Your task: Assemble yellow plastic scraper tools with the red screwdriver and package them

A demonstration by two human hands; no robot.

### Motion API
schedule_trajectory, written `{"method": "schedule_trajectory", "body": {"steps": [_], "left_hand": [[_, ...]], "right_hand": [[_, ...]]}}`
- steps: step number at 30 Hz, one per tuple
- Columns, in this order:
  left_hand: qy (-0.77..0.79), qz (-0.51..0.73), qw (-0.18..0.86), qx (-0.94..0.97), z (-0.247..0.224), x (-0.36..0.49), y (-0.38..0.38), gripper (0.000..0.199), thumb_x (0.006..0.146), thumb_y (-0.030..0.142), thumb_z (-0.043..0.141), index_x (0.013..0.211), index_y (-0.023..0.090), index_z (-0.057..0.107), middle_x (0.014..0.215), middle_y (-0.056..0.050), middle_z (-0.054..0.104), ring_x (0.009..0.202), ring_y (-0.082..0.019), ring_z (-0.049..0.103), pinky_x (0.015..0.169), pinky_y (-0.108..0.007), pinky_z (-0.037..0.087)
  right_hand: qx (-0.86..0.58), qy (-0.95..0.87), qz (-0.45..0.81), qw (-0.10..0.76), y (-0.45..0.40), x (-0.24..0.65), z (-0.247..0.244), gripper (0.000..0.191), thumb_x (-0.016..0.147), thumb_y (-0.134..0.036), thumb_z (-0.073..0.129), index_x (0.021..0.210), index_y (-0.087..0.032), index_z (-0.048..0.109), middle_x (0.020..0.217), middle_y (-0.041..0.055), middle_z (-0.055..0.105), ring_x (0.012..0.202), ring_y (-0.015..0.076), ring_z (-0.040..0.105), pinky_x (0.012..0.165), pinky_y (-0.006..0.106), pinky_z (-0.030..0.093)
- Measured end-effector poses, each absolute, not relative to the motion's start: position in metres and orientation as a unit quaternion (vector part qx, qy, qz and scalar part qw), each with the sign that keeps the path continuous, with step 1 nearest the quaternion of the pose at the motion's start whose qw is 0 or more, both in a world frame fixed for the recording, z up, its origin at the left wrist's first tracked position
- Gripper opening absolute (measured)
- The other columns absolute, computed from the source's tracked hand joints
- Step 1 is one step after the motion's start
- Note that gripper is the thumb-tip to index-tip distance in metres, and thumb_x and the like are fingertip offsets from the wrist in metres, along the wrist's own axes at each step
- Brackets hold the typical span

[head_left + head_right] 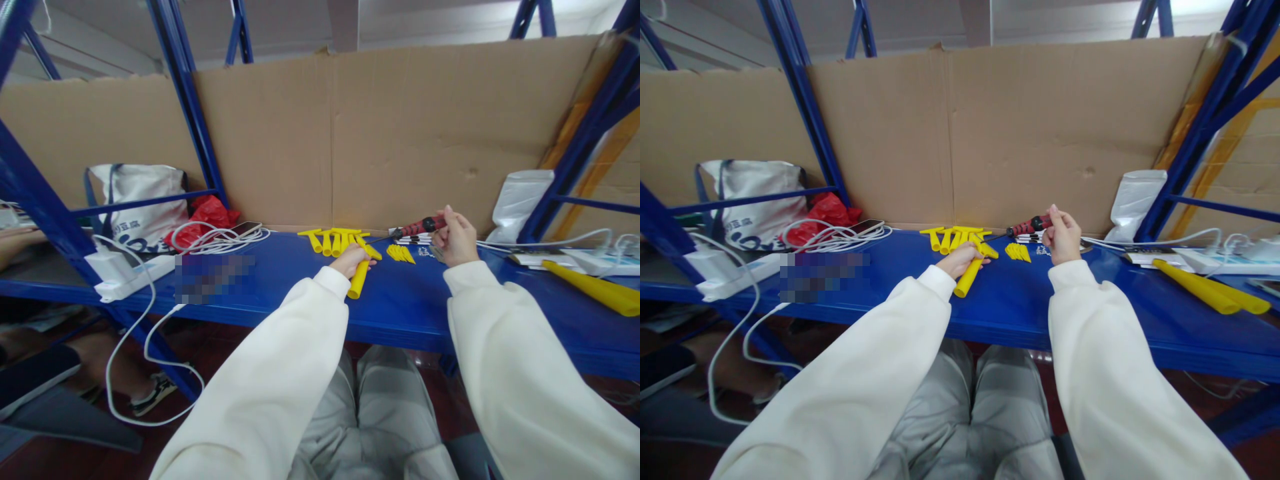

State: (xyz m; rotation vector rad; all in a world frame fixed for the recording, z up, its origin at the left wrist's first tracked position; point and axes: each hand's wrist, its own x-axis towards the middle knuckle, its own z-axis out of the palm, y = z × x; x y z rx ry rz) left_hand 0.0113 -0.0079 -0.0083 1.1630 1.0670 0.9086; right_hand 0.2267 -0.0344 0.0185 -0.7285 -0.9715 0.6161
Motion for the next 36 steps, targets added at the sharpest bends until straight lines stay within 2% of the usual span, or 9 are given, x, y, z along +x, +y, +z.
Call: {"method": "schedule_trajectory", "body": {"steps": [4, 7, 11, 16, 20, 24, 26, 28, 36], "left_hand": [[0.462, 0.395, 0.615, 0.502, -0.0084, 0.0104, -0.0082, 0.047, 0.077, -0.007, 0.055, 0.117, 0.016, 0.057, 0.124, -0.014, 0.068, 0.096, -0.022, 0.074, 0.053, -0.02, 0.049], [0.466, 0.395, 0.613, 0.501, -0.0085, 0.0097, -0.0085, 0.05, 0.076, -0.008, 0.053, 0.119, 0.017, 0.057, 0.126, -0.015, 0.067, 0.102, -0.024, 0.073, 0.052, -0.02, 0.048], [0.458, 0.404, 0.618, 0.494, -0.0086, 0.0094, -0.0093, 0.048, 0.077, -0.006, 0.061, 0.118, 0.017, 0.058, 0.126, -0.017, 0.066, 0.105, -0.028, 0.072, 0.056, -0.022, 0.051], [0.464, 0.402, 0.618, 0.491, -0.0076, 0.01, -0.0098, 0.044, 0.078, -0.006, 0.058, 0.116, 0.018, 0.058, 0.123, -0.014, 0.068, 0.099, -0.024, 0.073, 0.053, -0.02, 0.05], [0.46, 0.4, 0.62, 0.493, -0.0076, 0.01, -0.0097, 0.043, 0.078, -0.007, 0.054, 0.113, 0.017, 0.058, 0.123, -0.016, 0.068, 0.105, -0.026, 0.072, 0.05, -0.02, 0.048], [0.461, 0.402, 0.614, 0.499, -0.0085, 0.0094, -0.0089, 0.049, 0.077, -0.007, 0.055, 0.119, 0.017, 0.057, 0.124, -0.017, 0.068, 0.111, -0.03, 0.071, 0.056, -0.023, 0.051], [0.464, 0.401, 0.611, 0.501, -0.0089, 0.0095, -0.0084, 0.05, 0.077, -0.007, 0.054, 0.121, 0.016, 0.056, 0.127, -0.019, 0.067, 0.113, -0.031, 0.07, 0.059, -0.024, 0.052], [0.467, 0.397, 0.611, 0.501, -0.0089, 0.01, -0.0083, 0.049, 0.078, -0.007, 0.053, 0.122, 0.014, 0.056, 0.128, -0.02, 0.066, 0.114, -0.031, 0.069, 0.059, -0.024, 0.051], [0.461, 0.402, 0.615, 0.497, -0.0078, 0.0107, -0.0105, 0.045, 0.078, -0.008, 0.056, 0.119, 0.013, 0.057, 0.118, -0.016, 0.069, 0.089, -0.022, 0.073, 0.055, -0.021, 0.048]], "right_hand": [[-0.337, -0.461, 0.312, 0.759, -0.0385, 0.2255, 0.0222, 0.041, 0.077, -0.056, 0.08, 0.077, -0.021, 0.059, 0.047, -0.0071, 0.049, 0.036, 0.0084, 0.046, 0.033, 0.018, 0.034], [-0.336, -0.47, 0.325, 0.749, -0.0394, 0.2253, 0.0229, 0.039, 0.078, -0.049, 0.082, 0.074, -0.021, 0.054, 0.053, -0.0053, 0.055, 0.038, 0.0082, 0.049, 0.035, 0.018, 0.037], [-0.327, -0.468, 0.306, 0.762, -0.0357, 0.2259, 0.0203, 0.042, 0.075, -0.049, 0.083, 0.073, -0.023, 0.05, 0.048, -0.0095, 0.047, 0.034, 0.0075, 0.041, 0.031, 0.018, 0.032], [-0.339, -0.441, 0.305, 0.773, -0.0302, 0.228, 0.0159, 0.05, 0.073, -0.05, 0.085, 0.068, -0.024, 0.042, 0.045, -0.0112, 0.037, 0.033, 0.0071, 0.038, 0.03, 0.018, 0.03], [-0.339, -0.443, 0.311, 0.769, -0.0323, 0.228, 0.0163, 0.044, 0.074, -0.056, 0.082, 0.073, -0.024, 0.052, 0.043, -0.0117, 0.035, 0.033, 0.0068, 0.034, 0.031, 0.018, 0.031], [-0.333, -0.46, 0.332, 0.753, -0.0374, 0.2267, 0.0197, 0.036, 0.078, -0.053, 0.08, 0.081, -0.022, 0.061, 0.048, -0.0076, 0.048, 0.038, 0.0089, 0.045, 0.036, 0.019, 0.035], [-0.334, -0.464, 0.339, 0.747, -0.0387, 0.2265, 0.0208, 0.032, 0.08, -0.048, 0.08, 0.082, -0.022, 0.061, 0.055, -0.0052, 0.056, 0.043, 0.0097, 0.051, 0.038, 0.02, 0.038], [-0.332, -0.468, 0.341, 0.745, -0.0383, 0.2269, 0.0208, 0.031, 0.079, -0.045, 0.081, 0.081, -0.022, 0.059, 0.057, -0.0054, 0.057, 0.043, 0.0096, 0.051, 0.039, 0.02, 0.039], [-0.311, -0.453, 0.335, 0.765, -0.0315, 0.231, 0.0159, 0.05, 0.066, -0.046, 0.09, 0.069, -0.023, 0.046, 0.047, -0.0101, 0.041, 0.036, 0.0079, 0.041, 0.031, 0.019, 0.031]]}}
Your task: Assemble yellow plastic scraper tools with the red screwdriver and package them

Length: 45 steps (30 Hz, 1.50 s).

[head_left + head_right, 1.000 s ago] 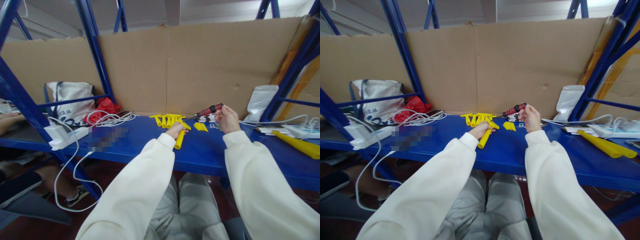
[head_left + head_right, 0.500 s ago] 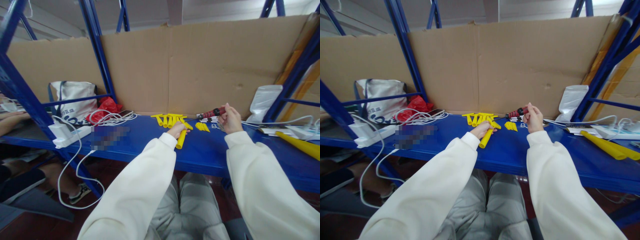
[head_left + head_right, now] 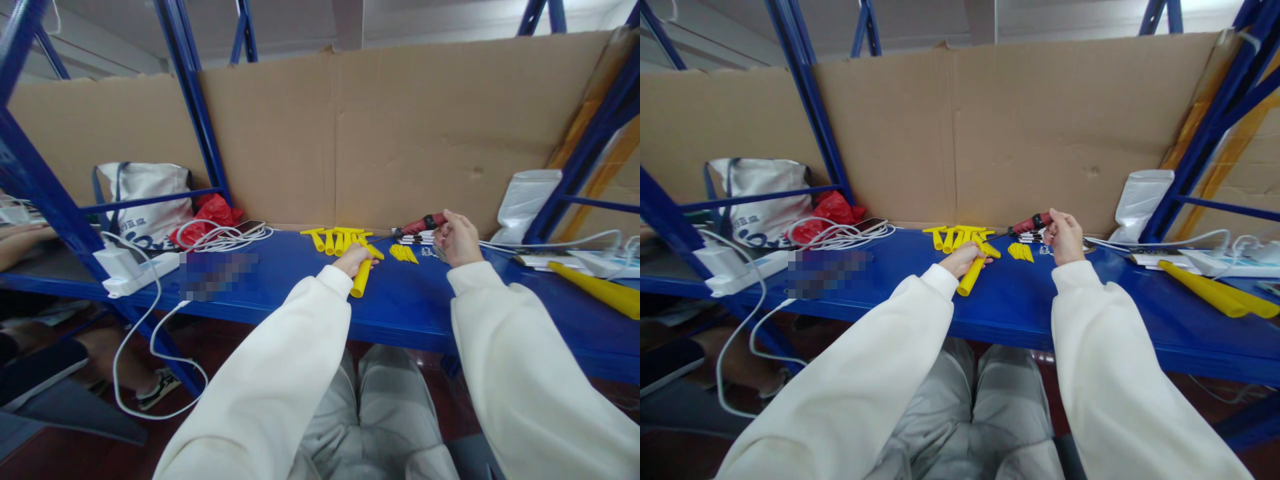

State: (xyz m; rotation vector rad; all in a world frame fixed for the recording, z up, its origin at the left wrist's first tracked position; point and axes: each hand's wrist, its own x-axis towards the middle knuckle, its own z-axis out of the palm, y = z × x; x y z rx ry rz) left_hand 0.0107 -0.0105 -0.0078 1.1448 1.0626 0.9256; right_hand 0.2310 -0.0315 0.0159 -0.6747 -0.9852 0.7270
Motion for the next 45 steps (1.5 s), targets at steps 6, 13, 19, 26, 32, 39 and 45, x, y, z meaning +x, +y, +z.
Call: {"method": "schedule_trajectory", "body": {"steps": [6, 13, 19, 26, 32, 39, 45], "left_hand": [[0.473, 0.402, 0.616, 0.485, -0.0074, 0.0114, -0.0094, 0.051, 0.077, -0.009, 0.055, 0.122, 0.015, 0.054, 0.114, -0.01, 0.07, 0.071, -0.014, 0.07, 0.051, -0.02, 0.047], [0.463, 0.4, 0.621, 0.49, -0.0082, 0.0111, -0.0078, 0.047, 0.078, -0.008, 0.058, 0.12, 0.013, 0.056, 0.12, -0.015, 0.069, 0.077, -0.016, 0.072, 0.051, -0.02, 0.048], [0.454, 0.4, 0.625, 0.494, -0.0104, 0.0113, -0.0044, 0.043, 0.078, 0.0, 0.066, 0.117, 0.015, 0.056, 0.128, -0.019, 0.066, 0.082, -0.02, 0.074, 0.051, -0.021, 0.051], [0.455, 0.403, 0.627, 0.487, -0.0111, 0.0119, -0.0022, 0.049, 0.074, -0.005, 0.063, 0.118, 0.016, 0.055, 0.117, -0.011, 0.068, 0.07, -0.014, 0.071, 0.051, -0.02, 0.049], [0.458, 0.398, 0.624, 0.492, -0.0097, 0.0112, -0.0042, 0.048, 0.076, -0.004, 0.062, 0.12, 0.015, 0.054, 0.117, -0.013, 0.069, 0.073, -0.015, 0.071, 0.049, -0.019, 0.048], [0.461, 0.389, 0.626, 0.494, -0.0065, 0.012, -0.0084, 0.057, 0.079, -0.009, 0.051, 0.13, 0.015, 0.05, 0.126, -0.014, 0.068, 0.085, -0.016, 0.072, 0.05, -0.018, 0.047], [0.458, 0.4, 0.627, 0.488, -0.0066, 0.0122, -0.0085, 0.056, 0.079, -0.009, 0.051, 0.129, 0.016, 0.051, 0.127, -0.014, 0.067, 0.083, -0.015, 0.072, 0.051, -0.019, 0.047]], "right_hand": [[-0.313, -0.472, 0.346, 0.748, -0.0348, 0.2309, 0.016, 0.042, 0.071, -0.055, 0.086, 0.078, -0.023, 0.058, 0.044, -0.0107, 0.037, 0.035, 0.008, 0.04, 0.033, 0.019, 0.03], [-0.297, -0.482, 0.355, 0.744, -0.0347, 0.2299, 0.0185, 0.042, 0.071, -0.045, 0.088, 0.074, -0.022, 0.054, 0.055, -0.0066, 0.053, 0.04, 0.0071, 0.047, 0.035, 0.019, 0.034], [-0.302, -0.461, 0.333, 0.765, -0.0315, 0.2316, 0.016, 0.051, 0.065, -0.051, 0.09, 0.072, -0.024, 0.047, 0.05, -0.0097, 0.043, 0.039, 0.0081, 0.044, 0.032, 0.019, 0.03], [-0.309, -0.455, 0.337, 0.764, -0.0323, 0.232, 0.0148, 0.046, 0.066, -0.057, 0.087, 0.076, -0.024, 0.056, 0.041, -0.0117, 0.035, 0.033, 0.0074, 0.035, 0.031, 0.02, 0.027], [-0.313, -0.468, 0.361, 0.743, -0.0368, 0.23, 0.02, 0.042, 0.073, -0.049, 0.085, 0.075, -0.023, 0.053, 0.053, -0.0069, 0.053, 0.039, 0.0076, 0.046, 0.036, 0.018, 0.035], [-0.309, -0.445, 0.347, 0.765, -0.0341, 0.2304, 0.0186, 0.052, 0.064, -0.049, 0.09, 0.072, -0.024, 0.046, 0.048, -0.0103, 0.045, 0.037, 0.0069, 0.04, 0.031, 0.017, 0.028], [-0.319, -0.435, 0.35, 0.765, -0.0315, 0.2324, 0.0155, 0.059, 0.056, -0.056, 0.093, 0.068, -0.024, 0.045, 0.042, -0.0117, 0.036, 0.033, 0.0071, 0.036, 0.03, 0.019, 0.026]]}}
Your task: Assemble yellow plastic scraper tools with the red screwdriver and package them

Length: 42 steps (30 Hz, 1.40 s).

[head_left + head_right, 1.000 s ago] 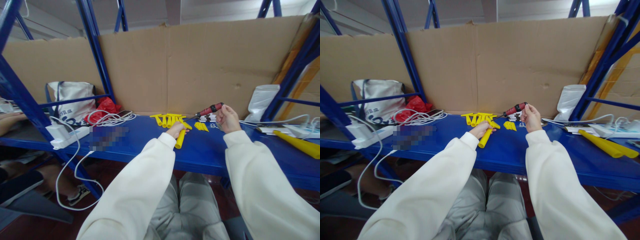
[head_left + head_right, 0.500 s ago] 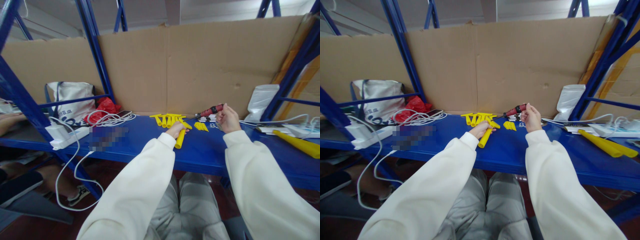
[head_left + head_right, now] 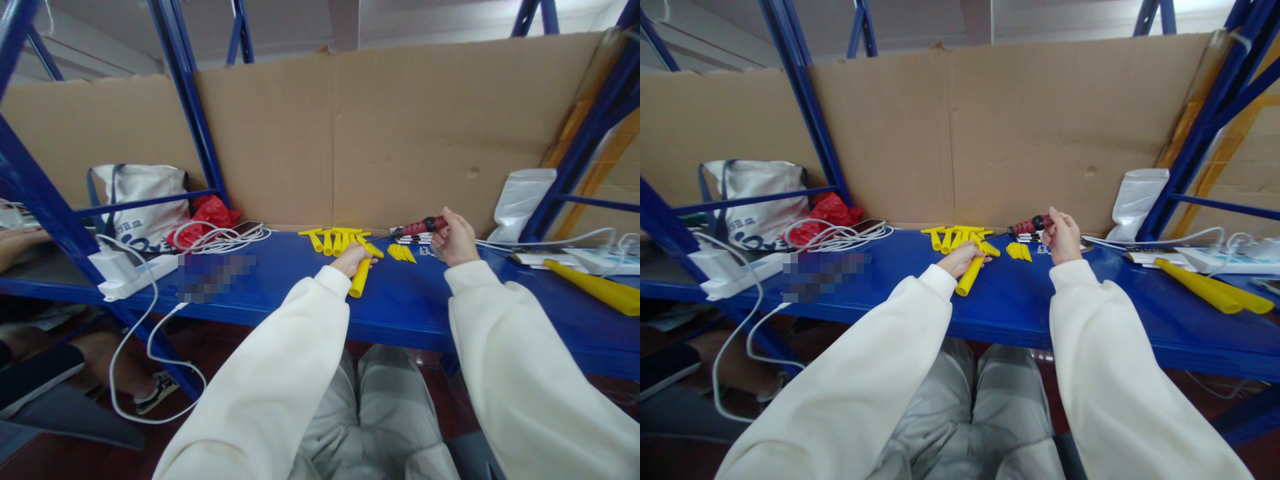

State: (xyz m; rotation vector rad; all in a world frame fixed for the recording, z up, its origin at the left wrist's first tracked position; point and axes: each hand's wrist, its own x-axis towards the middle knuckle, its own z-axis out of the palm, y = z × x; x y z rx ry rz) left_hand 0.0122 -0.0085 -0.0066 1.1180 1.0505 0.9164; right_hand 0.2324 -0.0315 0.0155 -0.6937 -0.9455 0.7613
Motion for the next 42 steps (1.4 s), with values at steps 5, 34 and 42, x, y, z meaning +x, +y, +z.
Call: {"method": "schedule_trajectory", "body": {"steps": [5, 34, 42], "left_hand": [[0.451, 0.4, 0.631, 0.488, -0.0087, 0.0105, -0.0046, 0.054, 0.077, -0.009, 0.057, 0.125, 0.014, 0.055, 0.128, -0.015, 0.066, 0.087, -0.017, 0.073, 0.057, -0.02, 0.05], [0.45, 0.411, 0.629, 0.482, -0.0121, 0.0125, -0.0003, 0.048, 0.076, -0.003, 0.067, 0.119, 0.016, 0.057, 0.128, -0.015, 0.067, 0.085, -0.018, 0.074, 0.056, -0.021, 0.052], [0.455, 0.402, 0.628, 0.488, -0.009, 0.013, -0.0063, 0.048, 0.077, -0.007, 0.056, 0.118, 0.017, 0.056, 0.126, -0.014, 0.068, 0.089, -0.018, 0.074, 0.054, -0.019, 0.05]], "right_hand": [[-0.314, -0.465, 0.353, 0.749, -0.0351, 0.2302, 0.0173, 0.05, 0.067, -0.062, 0.085, 0.076, -0.024, 0.055, 0.043, -0.0112, 0.035, 0.034, 0.0078, 0.038, 0.032, 0.019, 0.028], [-0.305, -0.474, 0.352, 0.747, -0.0368, 0.2286, 0.02, 0.044, 0.068, -0.049, 0.089, 0.074, -0.023, 0.054, 0.05, -0.0079, 0.049, 0.04, 0.0087, 0.047, 0.034, 0.018, 0.034], [-0.304, -0.469, 0.325, 0.763, -0.0358, 0.2274, 0.0186, 0.053, 0.059, -0.053, 0.092, 0.075, -0.025, 0.051, 0.051, -0.0111, 0.046, 0.038, 0.0072, 0.043, 0.032, 0.018, 0.03]]}}
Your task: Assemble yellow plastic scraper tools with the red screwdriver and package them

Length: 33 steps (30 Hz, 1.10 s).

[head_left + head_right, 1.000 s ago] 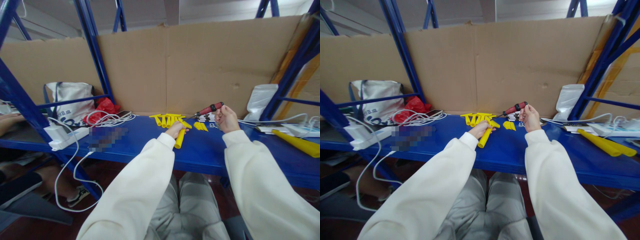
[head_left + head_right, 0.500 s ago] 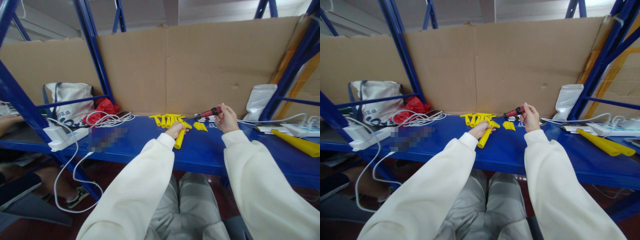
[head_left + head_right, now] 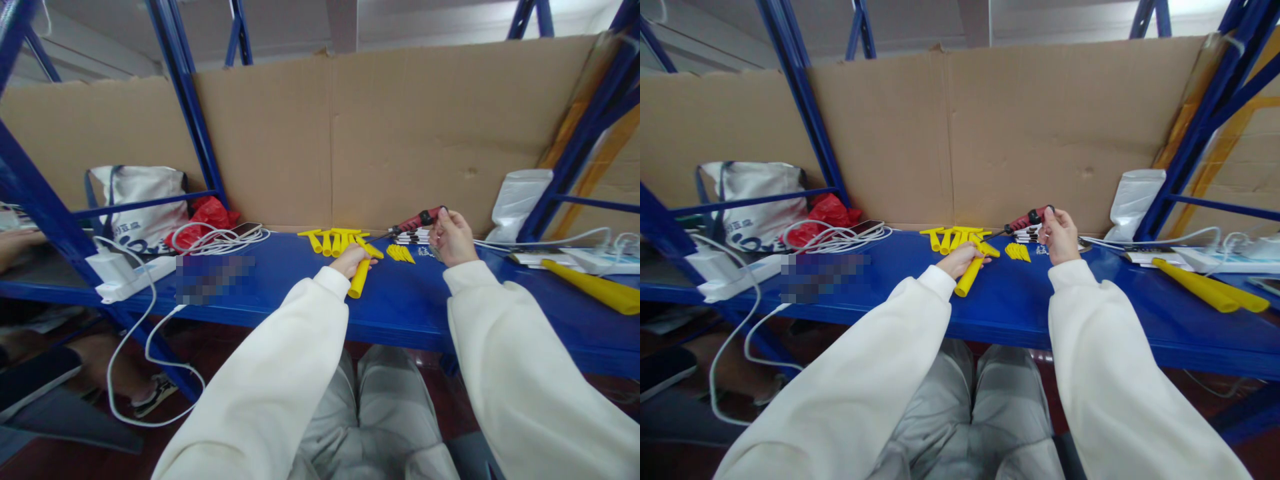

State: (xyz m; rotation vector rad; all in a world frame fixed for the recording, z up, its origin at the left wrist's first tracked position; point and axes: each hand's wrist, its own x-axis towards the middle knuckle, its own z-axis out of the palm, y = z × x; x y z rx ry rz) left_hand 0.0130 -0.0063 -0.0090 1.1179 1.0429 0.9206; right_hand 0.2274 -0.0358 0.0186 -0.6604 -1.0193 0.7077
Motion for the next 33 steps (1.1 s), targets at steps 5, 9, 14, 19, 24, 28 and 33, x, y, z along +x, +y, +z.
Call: {"method": "schedule_trajectory", "body": {"steps": [5, 9, 14, 19, 24, 28, 33], "left_hand": [[0.458, 0.406, 0.625, 0.484, -0.0068, 0.0127, -0.0087, 0.052, 0.075, -0.008, 0.056, 0.12, 0.017, 0.056, 0.126, -0.013, 0.068, 0.089, -0.019, 0.075, 0.054, -0.019, 0.05], [0.458, 0.41, 0.622, 0.486, -0.0061, 0.0138, -0.0108, 0.053, 0.076, -0.01, 0.051, 0.121, 0.018, 0.055, 0.127, -0.012, 0.067, 0.089, -0.018, 0.074, 0.051, -0.018, 0.048], [0.456, 0.409, 0.619, 0.492, -0.0066, 0.0137, -0.0097, 0.05, 0.077, -0.01, 0.052, 0.12, 0.016, 0.056, 0.124, -0.013, 0.069, 0.085, -0.017, 0.074, 0.052, -0.018, 0.048], [0.458, 0.404, 0.617, 0.497, -0.0064, 0.0129, -0.0097, 0.05, 0.077, -0.009, 0.052, 0.12, 0.015, 0.056, 0.121, -0.013, 0.07, 0.086, -0.017, 0.073, 0.051, -0.017, 0.047], [0.459, 0.408, 0.615, 0.495, -0.006, 0.0133, -0.011, 0.047, 0.078, -0.01, 0.052, 0.117, 0.015, 0.056, 0.119, -0.013, 0.07, 0.082, -0.016, 0.073, 0.05, -0.018, 0.048], [0.454, 0.408, 0.617, 0.497, -0.0073, 0.0129, -0.0086, 0.045, 0.077, -0.009, 0.054, 0.114, 0.015, 0.058, 0.12, -0.013, 0.07, 0.079, -0.015, 0.072, 0.052, -0.018, 0.048], [0.448, 0.413, 0.621, 0.494, -0.0078, 0.0126, -0.0089, 0.043, 0.076, -0.006, 0.061, 0.113, 0.016, 0.058, 0.115, -0.011, 0.069, 0.073, -0.014, 0.071, 0.052, -0.019, 0.049]], "right_hand": [[-0.313, -0.458, 0.34, 0.759, -0.0341, 0.2284, 0.0166, 0.057, 0.061, -0.052, 0.092, 0.072, -0.025, 0.044, 0.049, -0.0117, 0.04, 0.038, 0.0072, 0.043, 0.032, 0.018, 0.03], [-0.315, -0.451, 0.348, 0.759, -0.0344, 0.2297, 0.0162, 0.057, 0.057, -0.051, 0.094, 0.073, -0.025, 0.046, 0.045, -0.0126, 0.036, 0.036, 0.0075, 0.04, 0.032, 0.018, 0.031], [-0.315, -0.463, 0.35, 0.751, -0.0379, 0.2278, 0.019, 0.055, 0.051, -0.054, 0.095, 0.078, -0.024, 0.058, 0.045, -0.0116, 0.04, 0.038, 0.0073, 0.042, 0.033, 0.018, 0.032], [-0.303, -0.479, 0.346, 0.748, -0.0378, 0.2253, 0.02, 0.053, 0.054, -0.053, 0.095, 0.08, -0.023, 0.059, 0.047, -0.0101, 0.045, 0.041, 0.008, 0.046, 0.035, 0.018, 0.033], [-0.297, -0.489, 0.33, 0.751, -0.0337, 0.2269, 0.016, 0.058, 0.055, -0.058, 0.093, 0.074, -0.024, 0.05, 0.046, -0.0112, 0.041, 0.039, 0.0077, 0.044, 0.034, 0.018, 0.029], [-0.294, -0.49, 0.327, 0.753, -0.0327, 0.2271, 0.0139, 0.067, 0.048, -0.061, 0.094, 0.076, -0.026, 0.045, 0.045, -0.0132, 0.04, 0.037, 0.0077, 0.041, 0.034, 0.019, 0.03], [-0.301, -0.481, 0.324, 0.757, -0.0314, 0.2264, 0.0125, 0.065, 0.052, -0.06, 0.093, 0.079, -0.026, 0.045, 0.047, -0.0139, 0.04, 0.036, 0.0075, 0.041, 0.034, 0.019, 0.029]]}}
